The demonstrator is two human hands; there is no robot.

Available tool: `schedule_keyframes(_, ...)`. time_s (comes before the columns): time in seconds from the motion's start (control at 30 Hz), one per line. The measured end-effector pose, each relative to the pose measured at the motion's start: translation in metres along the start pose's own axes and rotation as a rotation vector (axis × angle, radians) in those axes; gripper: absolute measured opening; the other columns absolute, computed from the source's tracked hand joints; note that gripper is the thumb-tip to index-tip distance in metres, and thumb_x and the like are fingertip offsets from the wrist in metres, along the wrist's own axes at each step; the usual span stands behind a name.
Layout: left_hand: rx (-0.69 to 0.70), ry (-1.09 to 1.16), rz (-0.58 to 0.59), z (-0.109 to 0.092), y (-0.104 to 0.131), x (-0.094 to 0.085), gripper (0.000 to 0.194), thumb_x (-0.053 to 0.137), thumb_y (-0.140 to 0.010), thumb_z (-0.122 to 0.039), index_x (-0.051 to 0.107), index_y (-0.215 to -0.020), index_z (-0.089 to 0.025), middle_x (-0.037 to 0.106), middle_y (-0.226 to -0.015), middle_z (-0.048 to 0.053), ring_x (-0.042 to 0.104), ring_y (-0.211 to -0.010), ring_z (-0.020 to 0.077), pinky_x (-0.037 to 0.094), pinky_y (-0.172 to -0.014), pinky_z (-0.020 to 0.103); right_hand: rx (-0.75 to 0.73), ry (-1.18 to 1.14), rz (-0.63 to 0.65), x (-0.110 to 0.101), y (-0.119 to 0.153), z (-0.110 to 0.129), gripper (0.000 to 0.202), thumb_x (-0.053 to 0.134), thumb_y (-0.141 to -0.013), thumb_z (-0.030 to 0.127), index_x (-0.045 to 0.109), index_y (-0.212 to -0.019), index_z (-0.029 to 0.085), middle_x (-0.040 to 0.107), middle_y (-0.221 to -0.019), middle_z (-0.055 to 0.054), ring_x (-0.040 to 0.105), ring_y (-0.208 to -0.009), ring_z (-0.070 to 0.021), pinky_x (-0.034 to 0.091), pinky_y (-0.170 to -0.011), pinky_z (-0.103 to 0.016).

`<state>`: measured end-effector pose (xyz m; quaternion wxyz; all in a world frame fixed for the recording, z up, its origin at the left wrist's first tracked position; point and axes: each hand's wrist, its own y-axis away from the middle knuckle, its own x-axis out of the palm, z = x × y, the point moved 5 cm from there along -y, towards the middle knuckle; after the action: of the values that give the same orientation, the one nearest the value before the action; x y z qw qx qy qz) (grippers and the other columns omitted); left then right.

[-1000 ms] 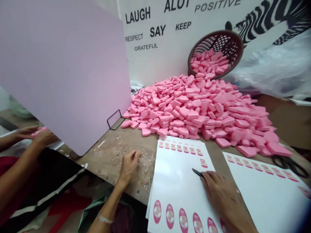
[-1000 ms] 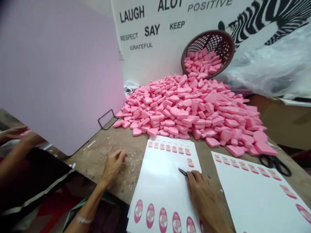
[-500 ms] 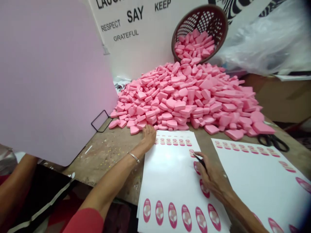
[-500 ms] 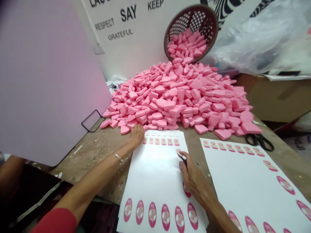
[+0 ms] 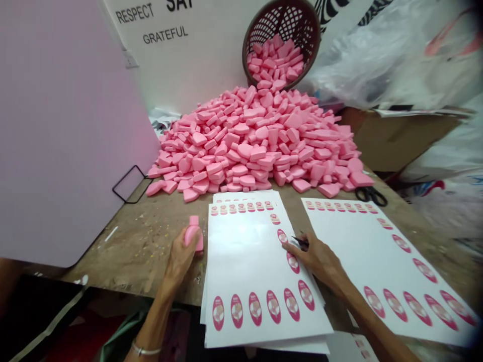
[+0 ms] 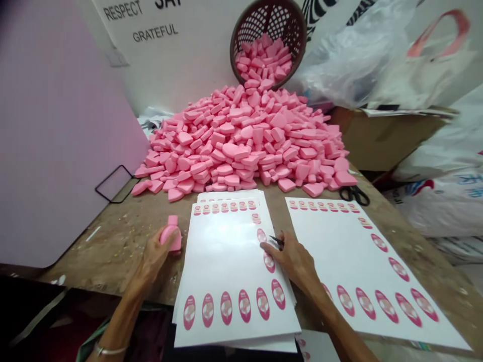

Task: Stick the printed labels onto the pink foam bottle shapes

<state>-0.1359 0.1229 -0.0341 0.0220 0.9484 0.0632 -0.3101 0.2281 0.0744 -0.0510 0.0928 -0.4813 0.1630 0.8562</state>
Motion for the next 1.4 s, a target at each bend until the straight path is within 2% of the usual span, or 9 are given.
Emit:
schedule_keyframes(0.1, -0.047, 0.121, 0.055, 0.009, 0.022, 0.014, 0.040, 0.051, -0.081, -0.052, 0.059, -0.098, -0.017, 0.064, -0.082, 0.004, 0.059, -0.070, 0.0198, 0.047, -0.061, 0.029, 0.028, -0.016, -0.019, -0.003, 0.004, 0.000, 0.037, 0.046, -0.080, 0.057, 0.057, -0.079, 0.022, 0.067, -0.078, -0.004, 0.061, -0.070, -0.0210, 0.039, -0.057, -0.029)
schedule_keyframes(0.3, -0.003, -0.107, 0.024, -0.015, 0.042, 0.020, 0.031, 0.044, -0.087, -0.044, 0.058, -0.101, -0.020, 0.063, -0.073, 0.001, 0.057, -0.064, 0.0187, 0.041, -0.060, 0.028, 0.122, -0.049, -0.046, 0.004, 0.008, 0.003, 0.048, 0.055, -0.070, 0.063, 0.060, -0.094, 0.022, 0.069, -0.088, -0.005, 0.062, -0.078, -0.0222, 0.039, -0.061, -0.030)
schedule_keyframes(0.43, 0.050, -0.247, 0.046, -0.026, 0.053, 0.025, 0.031, 0.041, -0.090, -0.036, 0.056, -0.111, -0.021, 0.067, -0.083, 0.005, 0.062, -0.074, 0.0221, 0.042, -0.064, 0.030, 0.099, -0.077, -0.013, 0.009, 0.007, -0.003, 0.047, 0.058, -0.068, 0.063, 0.059, -0.090, 0.021, 0.067, -0.085, -0.005, 0.061, -0.075, -0.0217, 0.039, -0.062, -0.030)
schedule_keyframes(0.57, 0.205, -0.380, 0.066, -0.033, 0.056, 0.031, 0.027, 0.041, -0.090, -0.028, 0.056, -0.112, -0.021, 0.066, -0.101, 0.009, 0.062, -0.092, 0.0241, 0.043, -0.073, 0.032, -0.003, -0.184, -0.002, 0.008, 0.012, -0.002, 0.035, 0.055, -0.074, 0.057, 0.055, -0.073, 0.022, 0.061, -0.068, 0.000, 0.057, -0.064, -0.0182, 0.039, -0.059, -0.029)
schedule_keyframes(0.73, 0.278, -0.450, 0.088, -0.036, 0.056, 0.036, 0.021, 0.042, -0.091, -0.026, 0.057, -0.104, -0.020, 0.066, -0.098, 0.008, 0.062, -0.088, 0.0232, 0.043, -0.071, 0.031, -0.129, -0.407, -0.164, -0.001, 0.017, 0.011, 0.031, 0.052, -0.078, 0.052, 0.055, -0.078, 0.021, 0.060, -0.071, 0.000, 0.054, -0.067, -0.0158, 0.041, -0.062, -0.028)
schedule_keyframes(0.97, 0.302, -0.467, 0.068, -0.034, 0.057, 0.038, 0.024, 0.042, -0.090, -0.024, 0.057, -0.108, -0.018, 0.066, -0.096, 0.009, 0.062, -0.089, 0.0245, 0.044, -0.073, 0.032, -0.026, -0.496, -0.098, 0.006, 0.006, 0.009, 0.032, 0.062, -0.068, 0.049, 0.054, -0.069, 0.018, 0.054, -0.060, 0.002, 0.050, -0.059, -0.0144, 0.040, -0.055, -0.027)
schedule_keyframes(1.1, 0.249, -0.399, 0.075, -0.033, 0.054, 0.034, 0.026, 0.042, -0.090, -0.028, 0.057, -0.110, -0.019, 0.067, -0.101, 0.009, 0.063, -0.091, 0.0241, 0.046, -0.073, 0.032, -0.124, -0.369, -0.155, 0.000, 0.011, 0.013, 0.029, 0.052, -0.079, 0.047, 0.059, -0.075, 0.019, 0.061, -0.067, 0.000, 0.056, -0.064, -0.0160, 0.040, -0.060, -0.027)
schedule_keyframes(1.27, 0.190, -0.409, 0.112, -0.034, 0.054, 0.028, 0.029, 0.040, -0.090, -0.031, 0.058, -0.110, -0.021, 0.067, -0.105, 0.010, 0.065, -0.090, 0.0240, 0.047, -0.066, 0.031, -0.210, 0.083, -0.240, -0.003, 0.019, 0.020, 0.023, 0.044, -0.088, 0.031, 0.064, -0.086, 0.021, 0.067, -0.077, -0.003, 0.060, -0.069, -0.0174, 0.036, -0.058, -0.027)
schedule_keyframes(1.4, 0.224, -0.376, -0.015, -0.041, 0.057, 0.021, 0.035, 0.041, -0.089, -0.033, 0.053, -0.119, -0.021, 0.059, -0.123, 0.013, 0.061, -0.105, 0.0286, 0.049, -0.081, 0.040, -0.263, 0.279, -0.391, -0.014, 0.024, 0.019, 0.022, 0.045, -0.085, 0.021, 0.066, -0.091, 0.021, 0.068, -0.093, -0.006, 0.061, -0.087, -0.0204, 0.036, -0.059, -0.027)
